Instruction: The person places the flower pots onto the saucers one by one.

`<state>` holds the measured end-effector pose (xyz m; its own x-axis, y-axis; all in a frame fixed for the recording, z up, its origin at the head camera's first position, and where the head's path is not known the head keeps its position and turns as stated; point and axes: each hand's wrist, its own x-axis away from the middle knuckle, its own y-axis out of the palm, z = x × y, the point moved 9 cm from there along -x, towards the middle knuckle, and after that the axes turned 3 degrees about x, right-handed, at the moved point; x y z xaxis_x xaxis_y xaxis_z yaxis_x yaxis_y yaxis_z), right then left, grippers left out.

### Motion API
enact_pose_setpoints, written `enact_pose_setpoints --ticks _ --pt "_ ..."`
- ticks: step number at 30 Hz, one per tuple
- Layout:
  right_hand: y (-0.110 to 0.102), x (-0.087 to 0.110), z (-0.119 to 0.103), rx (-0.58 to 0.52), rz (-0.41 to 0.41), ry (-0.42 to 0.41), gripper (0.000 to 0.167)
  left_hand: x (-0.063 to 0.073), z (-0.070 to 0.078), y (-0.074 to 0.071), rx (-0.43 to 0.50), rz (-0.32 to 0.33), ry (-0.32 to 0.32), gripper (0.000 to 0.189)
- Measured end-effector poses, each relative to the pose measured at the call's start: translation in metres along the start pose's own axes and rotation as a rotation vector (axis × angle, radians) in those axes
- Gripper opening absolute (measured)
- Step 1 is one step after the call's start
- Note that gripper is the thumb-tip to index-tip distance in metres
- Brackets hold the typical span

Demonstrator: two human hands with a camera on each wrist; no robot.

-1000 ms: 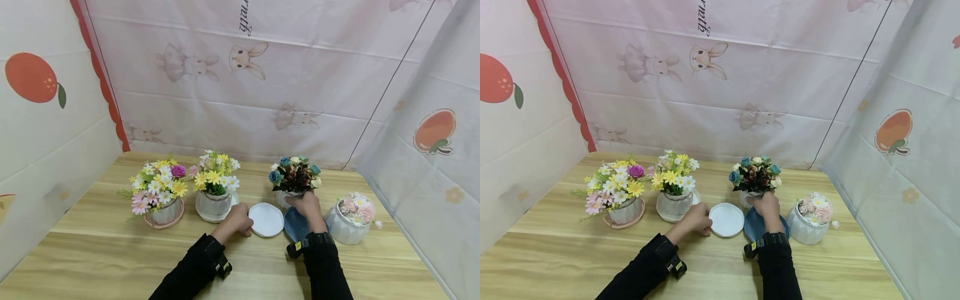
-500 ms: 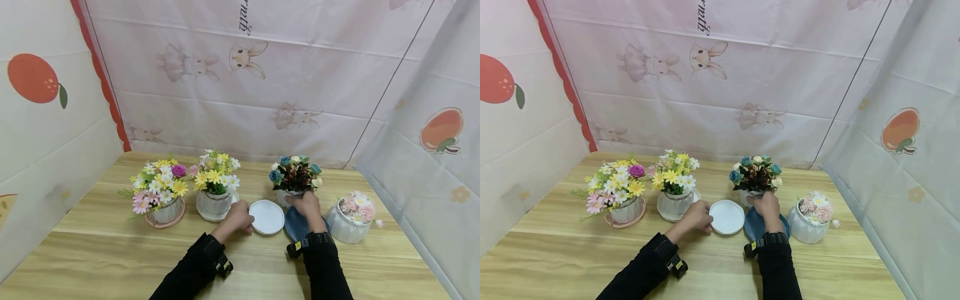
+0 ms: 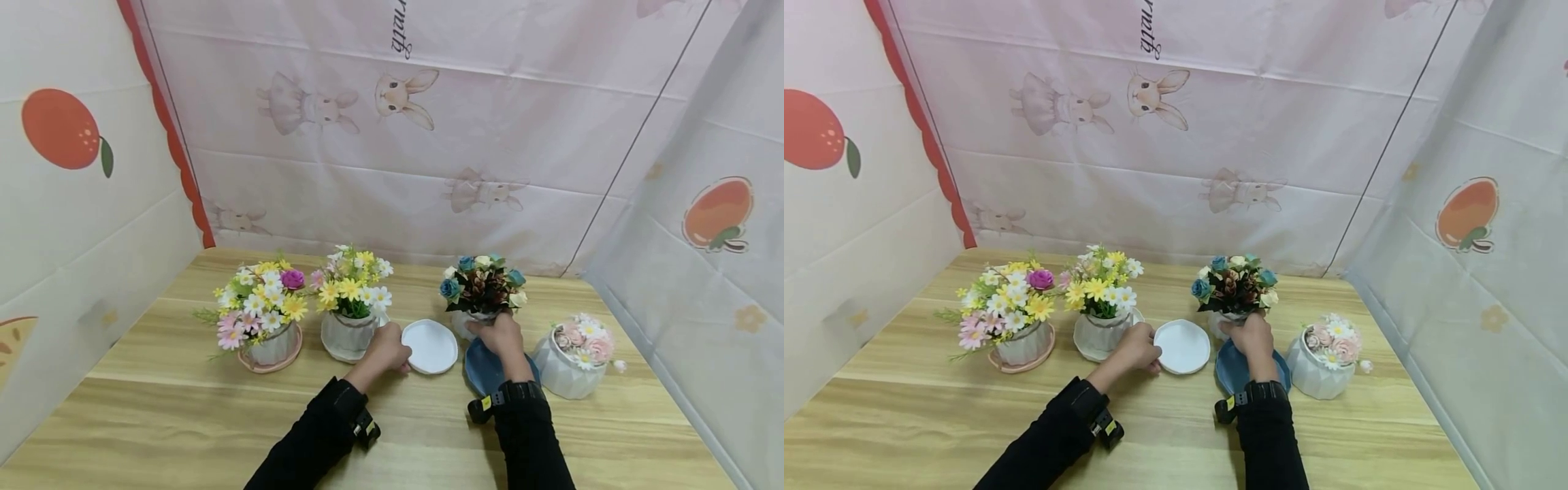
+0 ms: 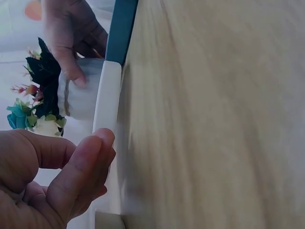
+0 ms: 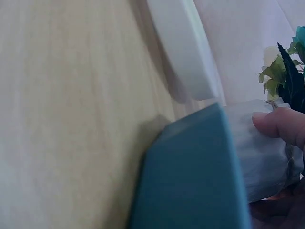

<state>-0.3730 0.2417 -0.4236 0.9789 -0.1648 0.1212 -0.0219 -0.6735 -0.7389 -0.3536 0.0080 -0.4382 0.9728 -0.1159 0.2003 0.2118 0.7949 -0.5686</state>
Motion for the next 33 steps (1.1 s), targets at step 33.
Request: enact_pose_setpoints --ticks 33 --pt "-0.009 -0.008 -0.001 -0.151 0.102 -0.048 0.08 -0.009 -0.009 0.003 -0.139 -0.05 -0.078 0.012"
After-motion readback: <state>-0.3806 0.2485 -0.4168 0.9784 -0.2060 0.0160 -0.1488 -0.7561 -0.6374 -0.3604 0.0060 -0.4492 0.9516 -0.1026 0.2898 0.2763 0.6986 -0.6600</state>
